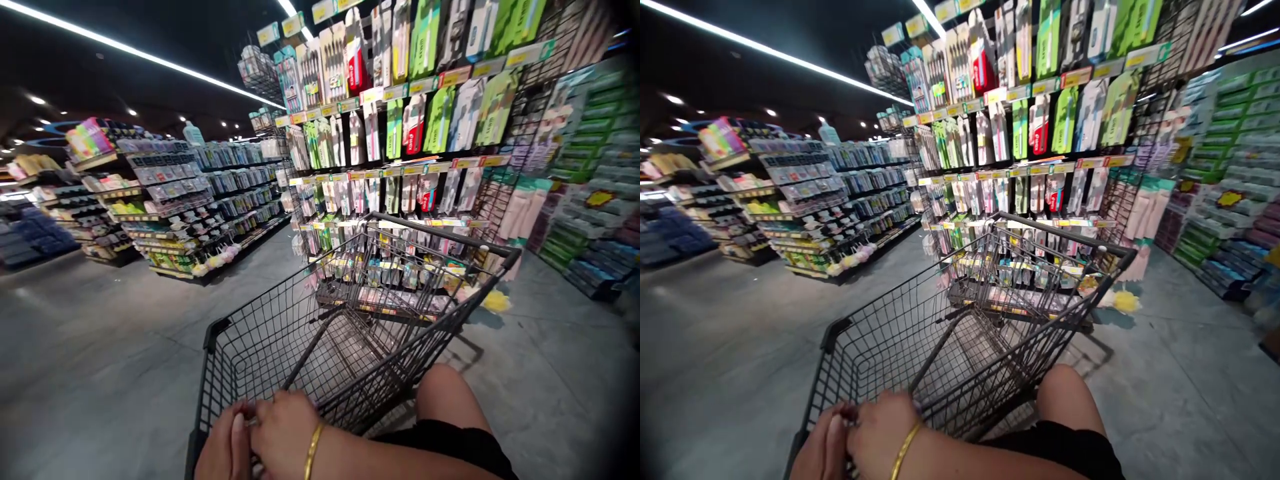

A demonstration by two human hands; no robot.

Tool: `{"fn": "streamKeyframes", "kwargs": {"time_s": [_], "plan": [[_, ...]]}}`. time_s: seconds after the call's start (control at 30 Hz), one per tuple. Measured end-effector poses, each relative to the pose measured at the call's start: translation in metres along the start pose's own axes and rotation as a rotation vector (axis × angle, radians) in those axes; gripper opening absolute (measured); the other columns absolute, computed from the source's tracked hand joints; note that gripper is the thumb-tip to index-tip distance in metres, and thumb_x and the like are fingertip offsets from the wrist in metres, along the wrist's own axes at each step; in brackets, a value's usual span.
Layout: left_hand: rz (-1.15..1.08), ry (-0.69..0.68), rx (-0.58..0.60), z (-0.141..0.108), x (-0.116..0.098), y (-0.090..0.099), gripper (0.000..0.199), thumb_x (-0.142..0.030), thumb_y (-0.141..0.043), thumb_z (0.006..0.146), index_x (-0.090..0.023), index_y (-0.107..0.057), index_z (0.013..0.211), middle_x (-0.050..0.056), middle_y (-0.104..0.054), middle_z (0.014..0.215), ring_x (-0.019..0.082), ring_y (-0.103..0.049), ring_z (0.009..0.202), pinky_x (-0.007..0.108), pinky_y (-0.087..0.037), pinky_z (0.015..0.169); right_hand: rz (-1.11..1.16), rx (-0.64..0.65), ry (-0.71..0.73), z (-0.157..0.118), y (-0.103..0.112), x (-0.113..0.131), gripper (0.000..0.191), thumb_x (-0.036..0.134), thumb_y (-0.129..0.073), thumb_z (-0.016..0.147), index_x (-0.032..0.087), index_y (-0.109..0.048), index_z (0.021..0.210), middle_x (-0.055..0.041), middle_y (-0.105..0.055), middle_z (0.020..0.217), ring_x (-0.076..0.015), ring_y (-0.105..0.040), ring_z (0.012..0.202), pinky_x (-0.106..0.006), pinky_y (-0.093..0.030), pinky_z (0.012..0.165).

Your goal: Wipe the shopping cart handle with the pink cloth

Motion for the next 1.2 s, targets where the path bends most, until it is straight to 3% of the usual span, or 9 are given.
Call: {"fn": "streamKeyframes", "kwargs": {"time_s": [0.13, 0.23, 0.3, 0.47, 0.7, 0.9, 0.97, 1.07, 1.2], "plan": [[0.056, 0.047, 0.191, 0.002, -0.025, -0.014, 0.044, -0.047, -0.031, 0.098, -0.023, -0.064, 0.115, 0.005, -0.075, 0.109, 0.020, -0.072, 0.094, 0.029, -0.055, 0.075, -0.004, 0.001, -0.061, -0.030, 0.012, -0.029, 0.022, 0.039, -0.070, 0.080, 0.024, -0.064, 0.095, -0.0025, -0.067, 0.094, -0.0229, -0.062, 0.084, -0.036, -0.052, 0.067], [0.126, 0.055, 0.408, -0.002, -0.038, -0.026, 0.046, -0.047, -0.027, 0.100, -0.026, -0.069, 0.102, 0.004, -0.077, 0.089, 0.021, -0.073, 0.079, 0.027, -0.049, 0.063, -0.025, 0.032, -0.128, -0.033, 0.020, -0.038, 0.023, 0.033, -0.072, 0.077, 0.022, -0.066, 0.096, -0.0050, -0.067, 0.093, -0.0234, -0.062, 0.085, -0.035, -0.051, 0.069], [0.178, 0.082, 0.467, -0.003, -0.042, -0.029, 0.053, -0.044, -0.023, 0.101, -0.024, -0.071, 0.094, 0.005, -0.076, 0.080, 0.022, -0.072, 0.075, 0.027, -0.045, 0.059, -0.089, 0.109, -0.151, -0.022, 0.012, -0.028, 0.019, 0.026, -0.069, 0.080, 0.019, -0.068, 0.097, -0.0083, -0.068, 0.089, -0.0246, -0.063, 0.084, -0.036, -0.050, 0.068], [0.277, 0.136, 0.449, 0.007, -0.030, -0.027, 0.066, -0.045, -0.015, 0.102, -0.017, -0.073, 0.086, 0.012, -0.074, 0.076, 0.023, -0.070, 0.070, 0.028, -0.039, 0.056, -0.119, 0.067, -0.112, -0.006, 0.002, -0.012, 0.023, 0.021, -0.056, 0.091, 0.018, -0.066, 0.112, -0.0097, -0.069, 0.096, -0.0253, -0.063, 0.091, -0.040, -0.049, 0.074], [0.327, 0.113, 0.416, 0.020, -0.014, -0.026, 0.065, -0.050, -0.019, 0.101, -0.018, -0.072, 0.080, 0.010, -0.072, 0.072, 0.024, -0.068, 0.070, 0.029, -0.039, 0.059, 0.018, -0.104, -0.317, -0.059, 0.036, -0.085, 0.019, 0.032, -0.074, 0.081, 0.024, -0.067, 0.097, -0.0026, -0.067, 0.097, -0.0221, -0.059, 0.092, -0.034, -0.042, 0.077], [0.096, -0.012, 0.268, 0.030, -0.059, -0.034, 0.060, -0.038, -0.016, 0.104, -0.019, -0.069, 0.085, 0.008, -0.074, 0.085, 0.019, -0.067, 0.084, 0.032, -0.045, 0.083, -0.009, -0.254, -0.199, -0.033, 0.014, -0.041, 0.013, 0.023, -0.060, 0.092, 0.023, -0.068, 0.102, -0.0037, -0.068, 0.097, -0.0207, -0.057, 0.092, -0.036, -0.041, 0.081], [0.088, 0.028, 0.272, 0.031, -0.064, -0.038, 0.059, -0.039, -0.015, 0.104, -0.019, -0.068, 0.089, 0.008, -0.073, 0.083, 0.019, -0.068, 0.079, 0.030, -0.045, 0.075, 0.005, -0.299, -0.126, -0.036, 0.011, -0.036, 0.016, 0.025, -0.057, 0.095, 0.024, -0.067, 0.107, -0.0035, -0.068, 0.104, -0.0197, -0.057, 0.096, -0.036, -0.041, 0.084], [0.221, 0.087, 0.368, 0.029, -0.060, -0.046, 0.060, -0.047, -0.018, 0.102, -0.018, -0.069, 0.093, 0.009, -0.072, 0.074, 0.021, -0.067, 0.067, 0.028, -0.038, 0.058, 0.039, -0.318, -0.129, -0.066, 0.021, -0.063, 0.019, 0.034, -0.061, 0.093, 0.029, -0.067, 0.110, -0.0029, -0.067, 0.111, -0.0198, -0.055, 0.104, -0.036, -0.041, 0.090], [0.292, 0.077, 0.386, 0.032, -0.053, -0.051, 0.066, -0.047, -0.015, 0.102, -0.016, -0.072, 0.088, 0.012, -0.070, 0.071, 0.022, -0.067, 0.068, 0.027, -0.036, 0.058, -0.008, -0.348, -0.357, -0.106, 0.047, -0.121, 0.019, 0.035, -0.058, 0.094, 0.026, -0.069, 0.106, -0.0053, -0.065, 0.107, -0.0194, -0.055, 0.099, -0.034, -0.042, 0.086]]}}
Point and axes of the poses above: each hand's wrist, its own z-axis towards the middle knuckle, its own y-axis out of the back of the hand, x = y × z, the point moved 7 cm from there along z, towards the middle knuckle
